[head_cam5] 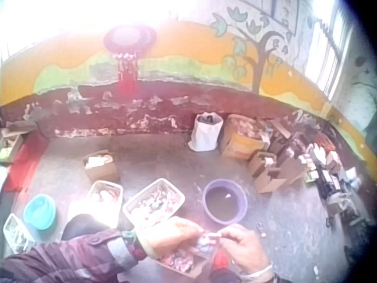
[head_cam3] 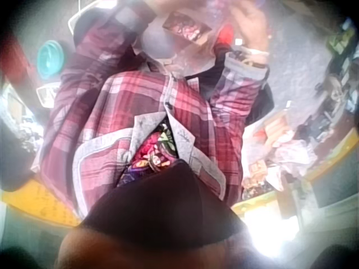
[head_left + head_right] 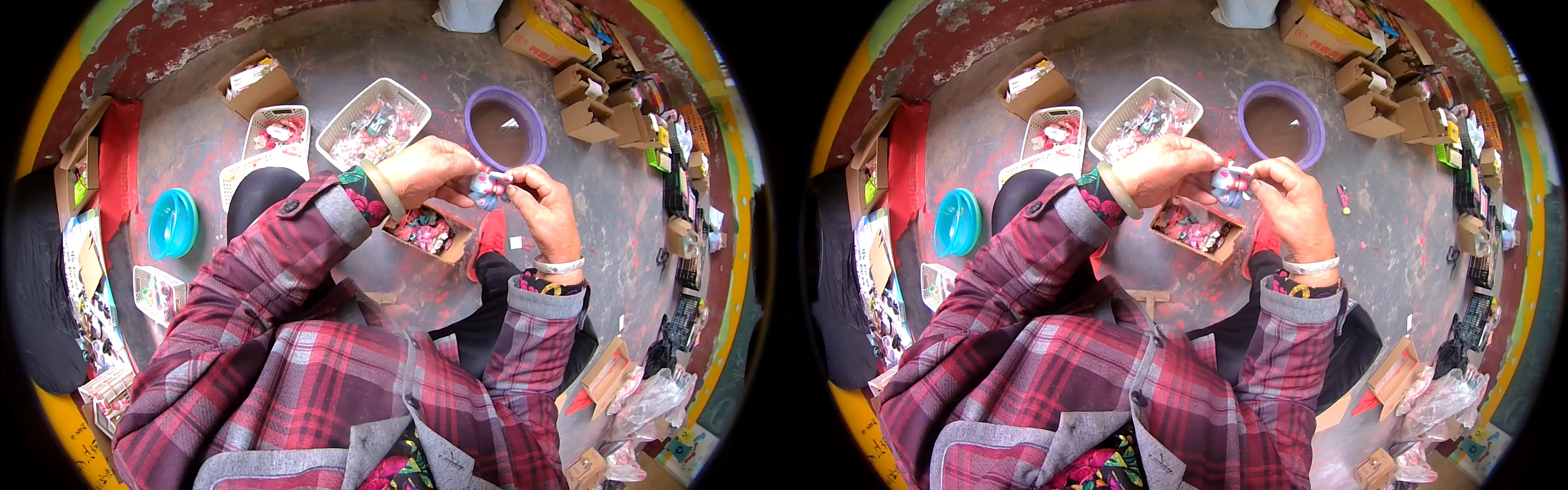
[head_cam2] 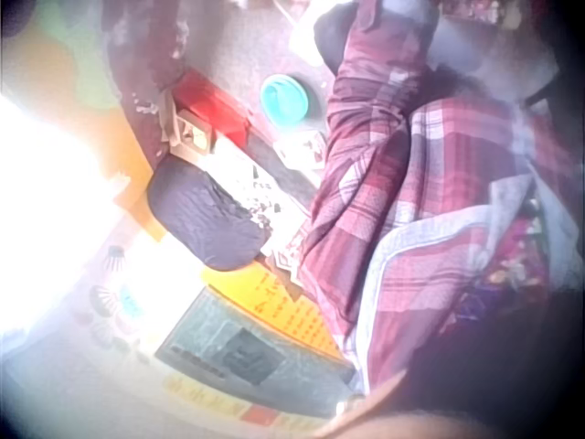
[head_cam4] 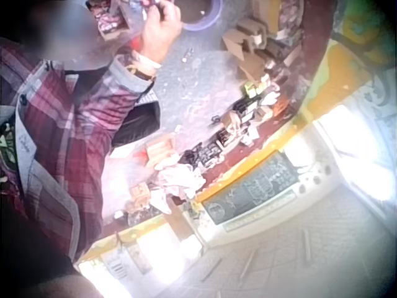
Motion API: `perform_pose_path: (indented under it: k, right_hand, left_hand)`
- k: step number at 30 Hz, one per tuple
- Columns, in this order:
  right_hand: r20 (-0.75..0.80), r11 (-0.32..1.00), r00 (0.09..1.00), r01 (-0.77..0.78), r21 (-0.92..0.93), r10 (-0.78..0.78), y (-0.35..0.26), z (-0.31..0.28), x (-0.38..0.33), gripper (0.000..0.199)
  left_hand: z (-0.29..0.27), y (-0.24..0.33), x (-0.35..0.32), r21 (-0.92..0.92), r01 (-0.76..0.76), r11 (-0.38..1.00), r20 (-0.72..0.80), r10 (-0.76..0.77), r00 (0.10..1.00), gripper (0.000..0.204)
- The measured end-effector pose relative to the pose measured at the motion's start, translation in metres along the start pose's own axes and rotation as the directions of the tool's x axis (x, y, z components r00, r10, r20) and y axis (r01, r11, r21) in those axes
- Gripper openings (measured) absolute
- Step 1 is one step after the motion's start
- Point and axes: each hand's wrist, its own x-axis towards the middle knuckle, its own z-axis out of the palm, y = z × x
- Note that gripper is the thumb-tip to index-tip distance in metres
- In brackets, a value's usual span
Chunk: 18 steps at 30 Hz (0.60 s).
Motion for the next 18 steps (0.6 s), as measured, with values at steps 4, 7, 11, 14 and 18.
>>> perform_pose_path:
  k: [4,7,11,14,18]
  right_hand:
    - [0.008,0.998,0.999,0.048,-0.045,-0.048,0.003,-0.0002,0.0,0.01]
    - [0.028,0.988,0.996,0.088,-0.129,-0.085,0.003,0.0002,-0.0001,0.012]
    - [0.073,0.964,0.99,0.133,-0.232,-0.119,0.0008,0.0006,-0.0002,0.012]
    - [0.1,0.949,0.982,0.182,-0.259,-0.161,0.0013,0.0014,0.0008,0.011]
    - [0.097,0.937,0.979,0.199,-0.286,-0.178,0.0065,0.0029,0.0017,0.014]
  left_hand:
    - [0.0033,0.0014,-0.0034,0.091,-0.017,0.996,-0.029,0.019,0.999,0.025]
    - [0.0047,0.0014,-0.0062,0.171,-0.05,0.984,-0.021,0.055,0.998,0.028]
    - [0.0052,0.0001,-0.0066,0.262,-0.078,0.962,0.007,0.079,0.997,0.03]
    - [0.0078,0.001,-0.0082,0.28,-0.074,0.957,0.003,0.077,0.997,0.031]
    - [0.0095,0.0022,-0.0085,0.286,-0.037,0.958,-0.022,0.045,0.999,0.03]
